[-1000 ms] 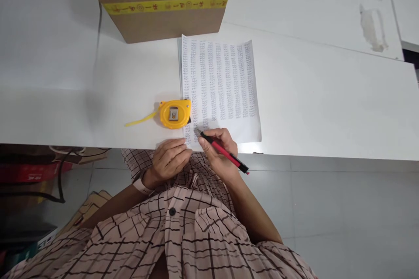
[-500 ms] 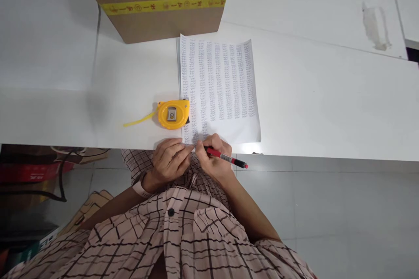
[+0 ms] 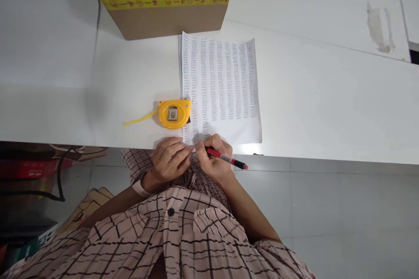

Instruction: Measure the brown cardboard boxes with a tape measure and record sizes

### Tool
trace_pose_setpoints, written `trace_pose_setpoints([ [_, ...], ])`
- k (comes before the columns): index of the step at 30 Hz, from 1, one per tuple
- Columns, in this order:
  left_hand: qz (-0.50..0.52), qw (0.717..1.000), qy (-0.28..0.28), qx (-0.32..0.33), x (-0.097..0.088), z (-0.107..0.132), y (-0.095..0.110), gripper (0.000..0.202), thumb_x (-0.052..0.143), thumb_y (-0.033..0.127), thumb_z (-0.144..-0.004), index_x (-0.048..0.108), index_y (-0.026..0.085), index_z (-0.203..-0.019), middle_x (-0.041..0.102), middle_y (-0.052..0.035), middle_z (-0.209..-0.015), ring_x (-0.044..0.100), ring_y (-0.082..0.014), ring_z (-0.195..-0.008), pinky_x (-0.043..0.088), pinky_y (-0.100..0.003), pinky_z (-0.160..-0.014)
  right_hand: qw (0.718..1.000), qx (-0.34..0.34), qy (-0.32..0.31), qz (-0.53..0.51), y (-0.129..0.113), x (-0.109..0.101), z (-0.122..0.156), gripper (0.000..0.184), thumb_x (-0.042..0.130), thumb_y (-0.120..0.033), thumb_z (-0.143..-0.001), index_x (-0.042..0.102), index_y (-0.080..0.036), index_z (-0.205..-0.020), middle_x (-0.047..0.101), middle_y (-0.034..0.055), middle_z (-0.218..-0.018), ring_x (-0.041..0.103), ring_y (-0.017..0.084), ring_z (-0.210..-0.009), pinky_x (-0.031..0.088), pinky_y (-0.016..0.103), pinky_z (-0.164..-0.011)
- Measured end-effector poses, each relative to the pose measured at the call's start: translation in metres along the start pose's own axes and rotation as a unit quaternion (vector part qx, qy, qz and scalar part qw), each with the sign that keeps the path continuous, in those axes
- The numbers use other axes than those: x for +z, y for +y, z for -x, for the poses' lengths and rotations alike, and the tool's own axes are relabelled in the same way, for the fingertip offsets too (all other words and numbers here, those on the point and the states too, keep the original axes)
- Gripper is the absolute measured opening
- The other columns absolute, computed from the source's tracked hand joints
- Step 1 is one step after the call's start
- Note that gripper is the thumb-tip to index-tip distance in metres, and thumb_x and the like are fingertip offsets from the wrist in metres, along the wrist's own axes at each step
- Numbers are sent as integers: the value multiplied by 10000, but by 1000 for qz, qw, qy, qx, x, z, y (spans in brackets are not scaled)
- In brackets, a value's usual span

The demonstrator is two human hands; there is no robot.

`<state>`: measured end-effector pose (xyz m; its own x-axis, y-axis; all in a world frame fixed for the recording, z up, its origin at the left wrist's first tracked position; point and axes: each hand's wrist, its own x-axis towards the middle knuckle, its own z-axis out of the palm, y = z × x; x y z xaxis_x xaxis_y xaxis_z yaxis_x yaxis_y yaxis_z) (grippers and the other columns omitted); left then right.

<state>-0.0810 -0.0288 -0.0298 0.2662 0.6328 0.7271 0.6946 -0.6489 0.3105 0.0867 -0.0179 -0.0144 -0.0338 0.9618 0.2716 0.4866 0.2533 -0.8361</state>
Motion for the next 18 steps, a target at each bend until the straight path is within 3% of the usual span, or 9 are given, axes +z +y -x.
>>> trace_pose_setpoints([
  [18, -2, 1000, 1, -4, 0, -1, 0, 189, 691, 125, -851, 691, 161, -1036, 715, -50, -860, 714, -217, -926, 597, -377, -878, 1000, -5, 1, -21, 1, 0, -1, 252, 627, -136, -903, 426, -229, -782, 478, -70, -658, 434, 76, -546, 375, 239, -533],
])
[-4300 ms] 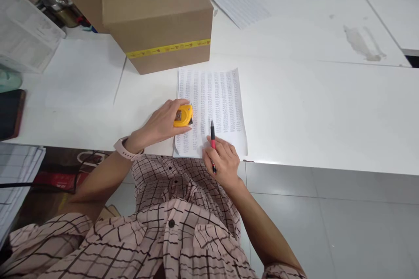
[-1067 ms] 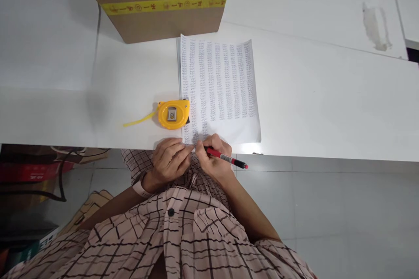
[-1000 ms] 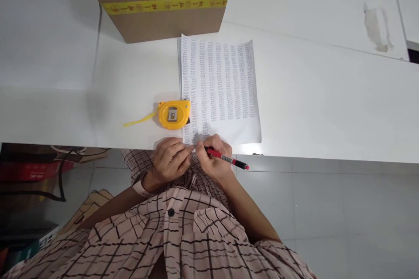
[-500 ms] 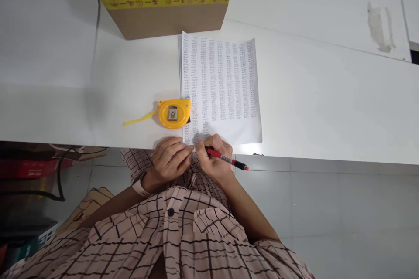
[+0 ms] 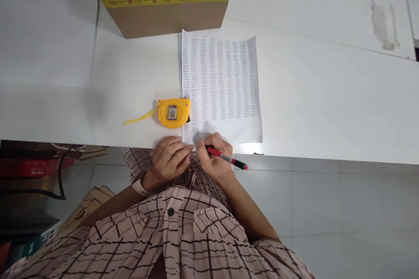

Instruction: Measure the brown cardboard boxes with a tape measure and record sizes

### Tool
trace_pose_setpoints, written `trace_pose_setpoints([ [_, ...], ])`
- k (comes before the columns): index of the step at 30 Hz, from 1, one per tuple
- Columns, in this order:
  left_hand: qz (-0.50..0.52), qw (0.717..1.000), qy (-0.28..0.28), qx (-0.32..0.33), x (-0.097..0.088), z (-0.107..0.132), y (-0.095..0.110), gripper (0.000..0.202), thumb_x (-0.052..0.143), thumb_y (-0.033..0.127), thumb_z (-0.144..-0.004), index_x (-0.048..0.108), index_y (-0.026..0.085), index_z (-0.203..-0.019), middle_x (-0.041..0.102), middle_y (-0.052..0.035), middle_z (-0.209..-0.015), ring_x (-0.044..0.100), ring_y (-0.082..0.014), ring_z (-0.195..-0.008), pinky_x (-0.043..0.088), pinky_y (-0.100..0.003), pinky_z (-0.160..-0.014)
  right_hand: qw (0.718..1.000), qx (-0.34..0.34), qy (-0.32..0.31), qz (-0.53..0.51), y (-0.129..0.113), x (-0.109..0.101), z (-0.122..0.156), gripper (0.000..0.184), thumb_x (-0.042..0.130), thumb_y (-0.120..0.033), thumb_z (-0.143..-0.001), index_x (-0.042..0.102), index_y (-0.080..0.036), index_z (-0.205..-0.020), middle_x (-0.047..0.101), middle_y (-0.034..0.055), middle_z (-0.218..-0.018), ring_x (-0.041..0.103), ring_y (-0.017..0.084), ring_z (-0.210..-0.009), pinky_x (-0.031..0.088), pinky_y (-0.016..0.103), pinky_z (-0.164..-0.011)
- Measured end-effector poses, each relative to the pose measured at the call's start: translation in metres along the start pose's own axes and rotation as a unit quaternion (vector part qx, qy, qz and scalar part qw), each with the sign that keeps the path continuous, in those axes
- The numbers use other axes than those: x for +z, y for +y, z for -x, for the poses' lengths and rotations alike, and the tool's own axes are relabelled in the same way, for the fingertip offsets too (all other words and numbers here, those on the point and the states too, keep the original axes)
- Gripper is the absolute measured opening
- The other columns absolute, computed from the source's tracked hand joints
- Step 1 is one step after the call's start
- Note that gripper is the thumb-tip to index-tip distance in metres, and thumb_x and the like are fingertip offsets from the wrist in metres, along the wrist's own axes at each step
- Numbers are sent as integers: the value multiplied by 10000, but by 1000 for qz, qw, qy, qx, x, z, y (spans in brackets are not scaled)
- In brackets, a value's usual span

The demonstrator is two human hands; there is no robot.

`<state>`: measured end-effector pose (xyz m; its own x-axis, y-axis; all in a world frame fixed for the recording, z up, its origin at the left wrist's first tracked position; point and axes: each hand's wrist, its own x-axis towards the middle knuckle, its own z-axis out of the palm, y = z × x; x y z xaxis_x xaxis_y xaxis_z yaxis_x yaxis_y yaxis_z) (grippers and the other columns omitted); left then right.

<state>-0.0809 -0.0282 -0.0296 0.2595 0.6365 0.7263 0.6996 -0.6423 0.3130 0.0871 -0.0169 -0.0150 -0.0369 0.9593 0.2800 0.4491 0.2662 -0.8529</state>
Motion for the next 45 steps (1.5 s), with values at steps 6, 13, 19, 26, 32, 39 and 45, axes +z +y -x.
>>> trace_pose_setpoints([
  [6, 4, 1000, -8, -4, 0, 1, 0, 202, 686, 133, -857, 684, 173, -1055, 717, -45, -874, 715, -213, -928, 593, -377, -882, 1000, -2, -3, -5, -1, 0, -1, 260, 627, -136, -902, 421, -228, -772, 477, -72, -652, 428, 73, -534, 371, 237, -524],
  [13, 4, 1000, -12, -3, -1, 0, 0, 188, 691, 129, -854, 692, 156, -1040, 708, -53, -871, 703, -216, -929, 597, -382, -881, 1000, 21, -4, -9, -1, 0, 0, 258, 609, -156, -917, 406, -233, -777, 470, -72, -652, 416, 78, -533, 369, 243, -523],
  [19, 8, 1000, -9, 0, -1, -1, 0, 181, 708, 114, -838, 701, 138, -1018, 702, -60, -860, 694, -219, -932, 601, -378, -879, 1000, 13, -1, -14, 1, -1, 0, 262, 616, -140, -907, 402, -234, -787, 445, -77, -645, 391, 78, -537, 350, 245, -529],
  [26, 7, 1000, -13, -6, -1, 1, 0, 181, 706, 116, -843, 699, 139, -1023, 702, -62, -865, 690, -221, -946, 606, -384, -885, 999, 27, -6, -21, 1, -1, 0, 267, 600, -144, -914, 388, -236, -781, 445, -74, -650, 396, 83, -547, 358, 252, -537],
  [32, 11, 1000, -13, -4, 0, 2, 0, 199, 719, 106, -827, 702, 118, -1025, 699, -70, -871, 682, -227, -954, 599, -385, -900, 999, 23, 1, -26, 2, -1, 1, 259, 611, -145, -907, 405, -231, -775, 466, -69, -653, 416, 85, -557, 363, 252, -545],
  [39, 8, 1000, -6, -7, 0, 0, 0, 186, 711, 114, -837, 703, 144, -1021, 708, -59, -867, 695, -220, -939, 600, -380, -884, 999, 27, 8, -17, -1, -1, -1, 264, 603, -171, -920, 394, -236, -773, 435, -77, -628, 378, 85, -536, 340, 250, -517],
  [45, 8, 1000, -9, -11, -1, 1, 1, 192, 701, 124, -848, 699, 159, -1036, 710, -55, -872, 700, -219, -942, 605, -384, -876, 1000, 31, 2, 2, -1, -1, 0, 262, 601, -206, -923, 391, -240, -771, 464, -71, -628, 413, 91, -533, 369, 259, -523],
])
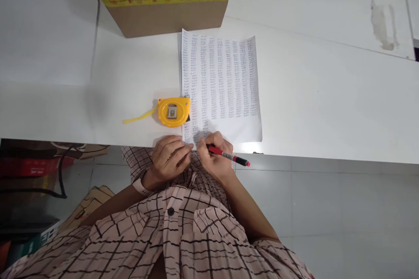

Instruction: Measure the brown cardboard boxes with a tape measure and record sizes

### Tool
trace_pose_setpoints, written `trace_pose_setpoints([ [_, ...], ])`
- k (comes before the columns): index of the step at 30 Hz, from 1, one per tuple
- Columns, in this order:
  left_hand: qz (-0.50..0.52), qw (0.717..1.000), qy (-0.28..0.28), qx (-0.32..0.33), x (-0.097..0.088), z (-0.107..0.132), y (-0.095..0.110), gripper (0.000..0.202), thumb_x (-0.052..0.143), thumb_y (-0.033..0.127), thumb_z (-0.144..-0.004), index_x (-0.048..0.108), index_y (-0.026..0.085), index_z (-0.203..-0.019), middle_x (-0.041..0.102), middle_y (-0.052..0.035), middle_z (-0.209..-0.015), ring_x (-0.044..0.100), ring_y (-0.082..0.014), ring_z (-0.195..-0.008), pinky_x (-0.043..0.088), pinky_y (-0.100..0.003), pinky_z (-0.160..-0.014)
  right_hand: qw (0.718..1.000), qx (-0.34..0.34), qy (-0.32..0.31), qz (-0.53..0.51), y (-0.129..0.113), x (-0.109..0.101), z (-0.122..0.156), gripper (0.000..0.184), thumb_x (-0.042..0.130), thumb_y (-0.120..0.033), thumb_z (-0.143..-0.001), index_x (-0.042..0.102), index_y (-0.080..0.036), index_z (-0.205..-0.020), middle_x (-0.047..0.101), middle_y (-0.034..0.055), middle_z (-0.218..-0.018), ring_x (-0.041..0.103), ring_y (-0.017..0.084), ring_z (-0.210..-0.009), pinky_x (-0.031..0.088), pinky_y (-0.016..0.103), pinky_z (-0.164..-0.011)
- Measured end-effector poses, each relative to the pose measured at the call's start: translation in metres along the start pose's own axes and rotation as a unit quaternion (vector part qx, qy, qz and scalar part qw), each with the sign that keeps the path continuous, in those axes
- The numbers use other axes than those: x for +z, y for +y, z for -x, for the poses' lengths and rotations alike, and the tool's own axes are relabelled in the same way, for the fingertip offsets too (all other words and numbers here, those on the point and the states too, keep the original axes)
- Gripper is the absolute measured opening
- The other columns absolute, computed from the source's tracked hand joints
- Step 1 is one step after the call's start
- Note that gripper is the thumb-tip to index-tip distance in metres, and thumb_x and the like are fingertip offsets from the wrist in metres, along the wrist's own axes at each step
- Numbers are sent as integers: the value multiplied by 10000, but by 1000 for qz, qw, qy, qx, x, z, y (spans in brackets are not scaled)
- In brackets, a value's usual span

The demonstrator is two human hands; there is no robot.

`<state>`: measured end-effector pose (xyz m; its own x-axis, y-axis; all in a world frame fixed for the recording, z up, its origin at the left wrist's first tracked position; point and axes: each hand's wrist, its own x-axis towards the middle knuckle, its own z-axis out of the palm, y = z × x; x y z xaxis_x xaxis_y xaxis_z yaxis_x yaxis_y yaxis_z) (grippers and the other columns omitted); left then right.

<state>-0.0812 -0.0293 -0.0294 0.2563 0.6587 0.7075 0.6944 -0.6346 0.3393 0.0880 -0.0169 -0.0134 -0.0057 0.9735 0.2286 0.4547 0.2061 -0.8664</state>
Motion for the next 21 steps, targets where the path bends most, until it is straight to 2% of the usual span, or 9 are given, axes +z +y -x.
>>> trace_pose_setpoints([
  [7, -6, 1000, 6, 1, 1, 1, 0, 171, 703, 125, -848, 703, 162, -1015, 705, -53, -865, 697, -215, -936, 608, -379, -877, 999, 29, 7, -24, 1, -1, 0, 266, 593, -213, -930, 381, -236, -770, 440, -73, -639, 384, 84, -530, 335, 251, -514],
  [21, 12, 1000, 3, -5, 2, 3, 0, 216, 697, 121, -851, 704, 168, -1062, 714, -59, -898, 695, -225, -963, 596, -392, -885, 1000, 14, 4, 4, 1, -2, 0, 267, 604, -212, -924, 384, -241, -777, 454, -69, -643, 403, 92, -542, 343, 261, -522],
])
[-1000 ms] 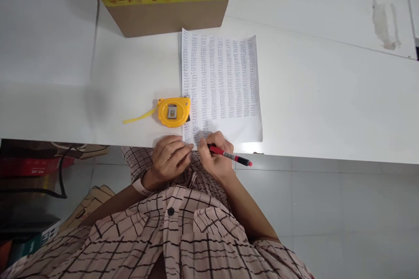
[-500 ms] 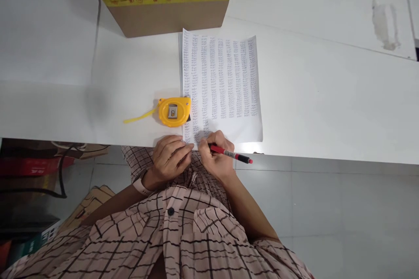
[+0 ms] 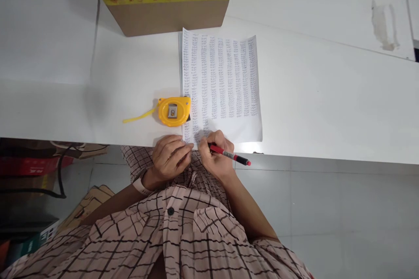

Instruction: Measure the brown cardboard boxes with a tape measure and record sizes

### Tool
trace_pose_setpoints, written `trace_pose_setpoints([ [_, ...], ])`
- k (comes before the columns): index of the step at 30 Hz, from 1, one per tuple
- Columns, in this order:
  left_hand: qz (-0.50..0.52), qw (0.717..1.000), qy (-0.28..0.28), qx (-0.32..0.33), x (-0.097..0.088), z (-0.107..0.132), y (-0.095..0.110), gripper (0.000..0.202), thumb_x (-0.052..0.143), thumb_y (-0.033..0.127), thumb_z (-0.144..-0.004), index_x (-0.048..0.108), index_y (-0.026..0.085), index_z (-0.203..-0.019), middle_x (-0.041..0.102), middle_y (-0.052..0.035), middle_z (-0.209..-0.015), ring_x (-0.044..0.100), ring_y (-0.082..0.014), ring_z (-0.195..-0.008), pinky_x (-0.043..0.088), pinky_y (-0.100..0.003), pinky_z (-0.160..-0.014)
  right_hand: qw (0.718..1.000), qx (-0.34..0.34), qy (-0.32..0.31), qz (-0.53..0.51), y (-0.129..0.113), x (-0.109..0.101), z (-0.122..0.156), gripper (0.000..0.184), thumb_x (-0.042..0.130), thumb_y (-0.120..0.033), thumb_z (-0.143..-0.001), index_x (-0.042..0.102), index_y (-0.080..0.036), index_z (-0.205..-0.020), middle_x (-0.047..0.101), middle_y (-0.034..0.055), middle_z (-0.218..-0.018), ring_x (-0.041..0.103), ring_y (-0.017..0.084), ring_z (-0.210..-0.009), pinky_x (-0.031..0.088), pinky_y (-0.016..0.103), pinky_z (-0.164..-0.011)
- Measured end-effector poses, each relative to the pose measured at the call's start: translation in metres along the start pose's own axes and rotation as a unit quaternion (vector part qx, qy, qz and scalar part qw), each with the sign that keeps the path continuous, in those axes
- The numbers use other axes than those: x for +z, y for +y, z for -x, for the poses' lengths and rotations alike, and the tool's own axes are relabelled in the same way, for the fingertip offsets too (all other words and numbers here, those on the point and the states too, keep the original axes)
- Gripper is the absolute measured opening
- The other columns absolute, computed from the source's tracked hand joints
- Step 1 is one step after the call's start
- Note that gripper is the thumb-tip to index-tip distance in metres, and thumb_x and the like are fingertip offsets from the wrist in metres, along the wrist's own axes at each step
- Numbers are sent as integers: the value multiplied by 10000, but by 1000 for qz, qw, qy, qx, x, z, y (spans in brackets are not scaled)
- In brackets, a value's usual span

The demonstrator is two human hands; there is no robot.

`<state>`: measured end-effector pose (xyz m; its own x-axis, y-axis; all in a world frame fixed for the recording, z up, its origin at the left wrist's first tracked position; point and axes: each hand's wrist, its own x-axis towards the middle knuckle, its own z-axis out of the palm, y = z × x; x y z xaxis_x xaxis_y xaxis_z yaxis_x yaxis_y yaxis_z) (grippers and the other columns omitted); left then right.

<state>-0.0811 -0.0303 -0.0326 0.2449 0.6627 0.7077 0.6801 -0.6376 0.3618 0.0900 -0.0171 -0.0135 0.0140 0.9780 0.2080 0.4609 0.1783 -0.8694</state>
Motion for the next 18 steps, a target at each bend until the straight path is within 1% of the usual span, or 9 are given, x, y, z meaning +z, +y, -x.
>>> trace_pose_setpoints([
  [4, 8, 1000, 1, -5, 1, 1, 0, 233, 689, 126, -858, 703, 186, -1082, 716, -51, -903, 696, -223, -971, 591, -394, -889, 1000, 8, -1, -5, -1, 0, 0, 271, 602, -215, -919, 378, -241, -769, 457, -69, -636, 403, 95, -539, 339, 261, -518],
  [8, 0, 1000, 4, 2, 2, 1, 0, 213, 705, 113, -839, 705, 156, -1048, 710, -61, -893, 688, -225, -963, 594, -393, -891, 1000, 13, 12, -2, -3, 3, -1, 272, 622, -202, -902, 393, -236, -760, 471, -70, -636, 409, 91, -538, 344, 255, -518],
  [11, -7, 1000, 7, 7, 2, 1, 0, 197, 718, 105, -824, 707, 131, -1019, 702, -69, -876, 680, -227, -957, 595, -391, -891, 998, 21, 24, -47, -5, 0, -3, 276, 608, -208, -917, 393, -235, -747, 440, -82, -598, 373, 84, -500, 316, 240, -481],
  [13, -7, 1000, 6, 4, 2, 1, 1, 185, 706, 113, -836, 708, 148, -1018, 700, -63, -878, 679, -222, -959, 595, -392, -888, 996, 28, 50, -73, -6, -7, -8, 253, 599, -243, -938, 420, -236, -759, 441, -83, -584, 378, 87, -486, 309, 234, -464],
  [14, -7, 1000, 7, 2, 1, 1, 1, 182, 698, 118, -844, 708, 159, -1021, 699, -59, -881, 679, -220, -958, 596, -394, -883, 995, 33, 68, -67, -6, -13, -12, 215, 597, -267, -948, 455, -236, -790, 474, -75, -598, 410, 93, -497, 325, 236, -469],
  [16, -6, 1000, 12, 0, 2, 1, 2, 186, 685, 120, -852, 707, 171, -1029, 700, -56, -886, 680, -219, -954, 598, -399, -872, 995, 34, 91, -11, -3, -28, -23, 101, 589, -305, -965, 541, -235, -910, 594, -37, -701, 519, 116, -574, 396, 256, -520],
  [17, -5, 1000, 15, 0, 2, 1, 2, 193, 684, 117, -849, 707, 170, -1033, 700, -59, -889, 680, -222, -954, 598, -402, -867, 995, 19, 89, 34, 0, -37, -31, 76, 577, -312, -974, 573, -236, -977, 648, -9, -783, 578, 135, -647, 440, 277, -572],
  [18, -6, 1000, 18, 1, 2, 1, 2, 200, 683, 112, -845, 706, 168, -1035, 699, -64, -892, 679, -226, -955, 598, -405, -864, 993, -9, 80, 83, 4, -45, -40, 92, 557, -307, -984, 596, -240, -1034, 683, 16, -865, 621, 158, -731, 475, 304, -635],
])
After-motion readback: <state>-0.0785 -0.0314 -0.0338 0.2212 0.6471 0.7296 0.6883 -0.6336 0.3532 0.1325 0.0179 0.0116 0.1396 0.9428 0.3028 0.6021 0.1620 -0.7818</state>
